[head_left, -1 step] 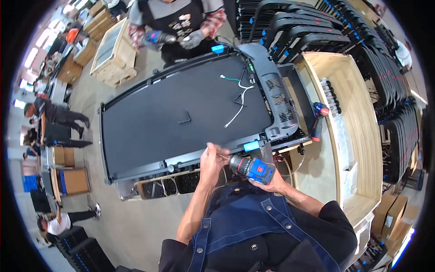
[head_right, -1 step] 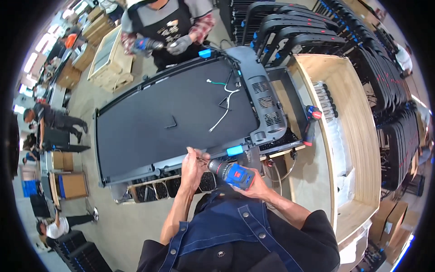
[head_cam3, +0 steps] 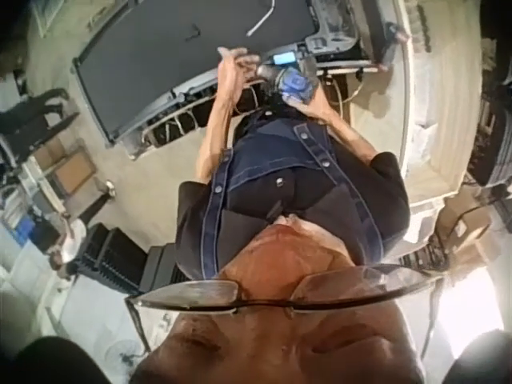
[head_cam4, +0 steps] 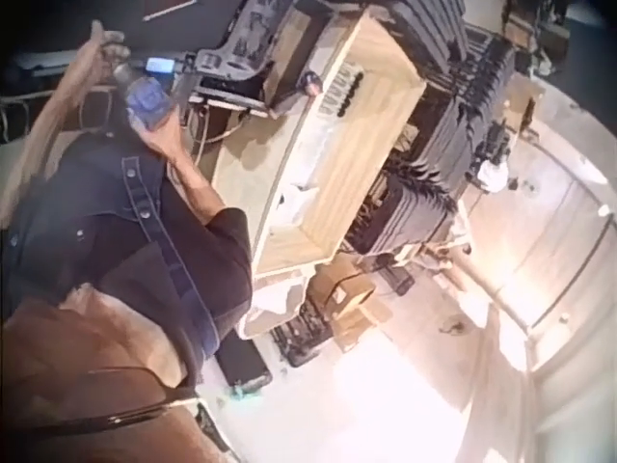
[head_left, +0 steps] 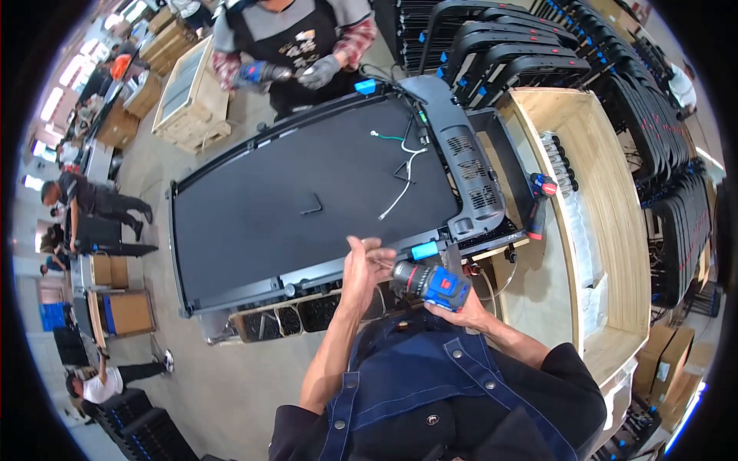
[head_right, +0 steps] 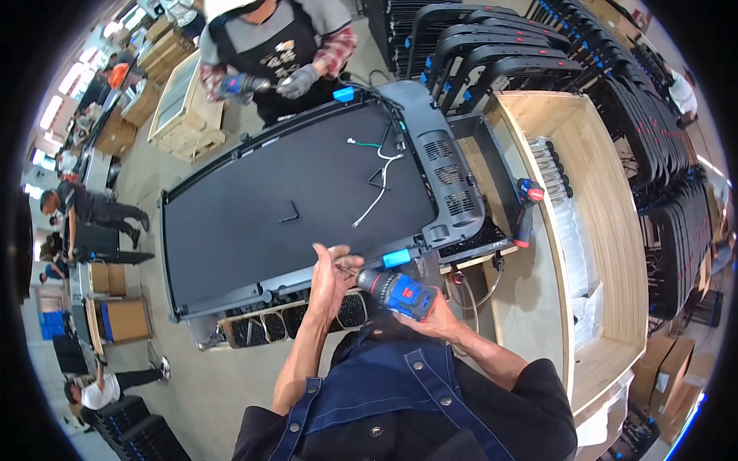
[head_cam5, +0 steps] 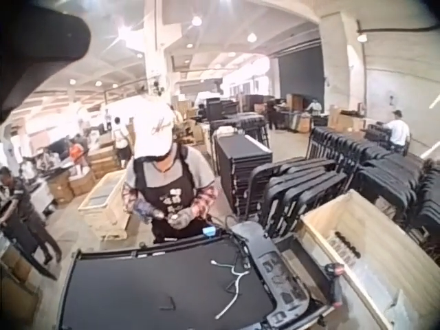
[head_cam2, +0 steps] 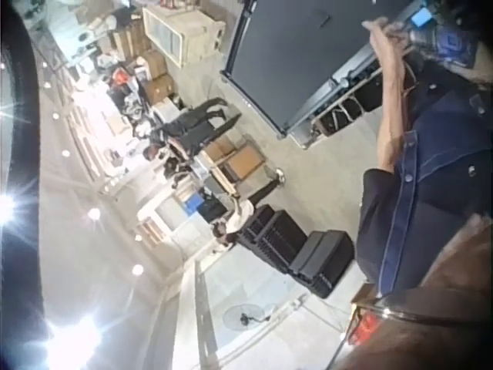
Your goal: Assembling treadmill components using power tools in a factory setting.
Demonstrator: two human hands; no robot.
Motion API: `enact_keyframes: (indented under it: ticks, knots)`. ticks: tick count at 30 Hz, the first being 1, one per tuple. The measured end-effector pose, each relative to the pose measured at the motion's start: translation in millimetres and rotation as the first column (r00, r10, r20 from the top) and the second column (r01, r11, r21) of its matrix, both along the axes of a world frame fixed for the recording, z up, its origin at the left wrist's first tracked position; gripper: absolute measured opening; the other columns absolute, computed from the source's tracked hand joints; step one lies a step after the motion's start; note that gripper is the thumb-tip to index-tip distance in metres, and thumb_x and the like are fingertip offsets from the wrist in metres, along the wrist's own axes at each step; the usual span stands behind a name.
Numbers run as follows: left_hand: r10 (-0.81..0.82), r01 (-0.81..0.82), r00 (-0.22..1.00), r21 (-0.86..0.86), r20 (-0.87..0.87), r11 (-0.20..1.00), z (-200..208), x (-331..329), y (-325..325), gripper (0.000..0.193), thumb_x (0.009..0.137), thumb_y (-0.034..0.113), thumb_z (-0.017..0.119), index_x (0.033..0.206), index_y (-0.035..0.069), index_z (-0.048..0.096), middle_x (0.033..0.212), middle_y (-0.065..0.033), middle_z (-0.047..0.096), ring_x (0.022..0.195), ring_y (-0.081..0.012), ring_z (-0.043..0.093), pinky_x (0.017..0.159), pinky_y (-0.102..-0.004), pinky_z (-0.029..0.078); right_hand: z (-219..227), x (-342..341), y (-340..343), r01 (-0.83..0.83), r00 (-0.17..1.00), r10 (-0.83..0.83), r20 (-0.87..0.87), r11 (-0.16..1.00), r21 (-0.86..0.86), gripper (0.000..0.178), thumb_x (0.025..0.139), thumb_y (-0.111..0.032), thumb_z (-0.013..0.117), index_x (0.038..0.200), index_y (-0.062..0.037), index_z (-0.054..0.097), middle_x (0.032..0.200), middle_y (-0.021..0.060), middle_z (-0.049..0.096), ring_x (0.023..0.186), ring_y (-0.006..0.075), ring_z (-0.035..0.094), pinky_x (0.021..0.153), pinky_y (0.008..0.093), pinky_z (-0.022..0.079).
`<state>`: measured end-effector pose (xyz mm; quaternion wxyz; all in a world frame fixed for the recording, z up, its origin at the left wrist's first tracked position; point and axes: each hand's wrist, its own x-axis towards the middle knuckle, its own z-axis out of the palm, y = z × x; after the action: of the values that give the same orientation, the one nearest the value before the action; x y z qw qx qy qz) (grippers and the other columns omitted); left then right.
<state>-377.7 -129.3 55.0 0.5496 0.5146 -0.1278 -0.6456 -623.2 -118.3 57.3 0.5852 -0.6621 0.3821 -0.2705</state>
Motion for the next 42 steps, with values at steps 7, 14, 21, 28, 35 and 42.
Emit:
enact_keyframes:
  ticks: [7, 14, 21, 28, 35, 42]
  knots:
    - [0.09, 0.309, 0.288, -0.182, 0.953, 0.933, -40.3, -16.3, -160.3, 0.041, 0.092, 0.032, 0.07, 0.118, 0.002, 0.061, 0.096, -0.0155, 0.069, 0.085, -0.0308, 0.067, 0.077, -0.0444, 0.053, 7.2, -37.1, 0.3, 0.323, 0.929, -0.358, 0.09, 0.906, 0.275, 0.023, 0.08, -0.008, 0.08, 0.1, -0.0043, 0.067, 0.087, -0.0016, 0.068, 0.08, 0.0066, 0.063, 0.073, 0.0269, 0.052]
    - [0.028, 0.497, 0.024, -0.036, 0.999, 0.867, -32.1, 4.1, -199.2, 0.024, 0.087, 0.013, 0.072, 0.109, 0.004, 0.069, 0.101, -0.0175, 0.071, 0.094, -0.0336, 0.07, 0.084, -0.0442, 0.054, 5.6, -55.7, -2.0, 0.447, 0.853, -0.495, 0.168, 0.857, 0.256, 0.025, 0.081, -0.006, 0.078, 0.106, -0.0042, 0.071, 0.09, -0.0008, 0.071, 0.075, 0.0047, 0.062, 0.064, 0.0238, 0.051]
    - [-0.159, 0.223, 0.565, 0.036, 0.809, 0.974, -13.6, 14.5, -53.1, 0.019, 0.088, 0.009, 0.072, 0.101, -0.004, 0.069, 0.083, -0.0163, 0.075, 0.071, -0.0192, 0.073, 0.068, -0.0335, 0.056, -8.5, -69.0, -13.7, 0.368, 0.887, -0.446, 0.121, 0.839, 0.401, 0.04, 0.08, 0.001, 0.072, 0.119, -0.0001, 0.065, 0.103, 0.01, 0.075, 0.087, 0.0117, 0.07, 0.075, 0.0279, 0.058]
    - [-0.275, 0.015, 0.106, 0.275, 0.956, 0.961, -22.3, -6.7, -8.2, 0.02, 0.083, 0.021, 0.078, 0.087, 0.001, 0.074, 0.082, -0.013, 0.075, 0.076, -0.0286, 0.071, 0.075, -0.0399, 0.054, -7.6, -56.9, -23.8, 0.272, 0.932, -0.35, 0.096, 0.849, 0.453, 0.037, 0.081, 0.002, 0.071, 0.117, 0.0004, 0.064, 0.102, 0.0103, 0.074, 0.083, 0.0126, 0.071, 0.074, 0.0299, 0.06]
    - [0.093, 0.363, -0.206, -0.012, 0.974, 0.932, -33.5, -7.3, -15.5, 0.013, 0.081, 0.012, 0.075, 0.08, 0.006, 0.063, 0.082, -0.0086, 0.061, 0.083, -0.0306, 0.058, 0.077, -0.0423, 0.045, 1.3, -48.5, -24.8, 0.253, 0.929, -0.346, 0.129, 0.852, 0.458, 0.041, 0.079, 0.004, 0.072, 0.119, 0.0004, 0.062, 0.105, 0.0105, 0.074, 0.087, 0.0131, 0.071, 0.074, 0.0293, 0.06]
    - [0.294, 0.702, -0.156, -0.103, 0.943, 0.704, -43.4, 8.3, -54.3, 0.014, 0.078, 0.008, 0.074, 0.087, 0.009, 0.062, 0.088, -0.0067, 0.056, 0.087, -0.0258, 0.056, 0.075, -0.0385, 0.046, 7.1, -52.8, -52.2, 0.002, 0.991, 0.009, -0.134, 0.996, 0.085, 0.043, 0.076, -0.007, 0.074, 0.116, 0.0029, 0.061, 0.098, 0.0162, 0.072, 0.084, 0.0239, 0.07, 0.08, 0.0384, 0.056]
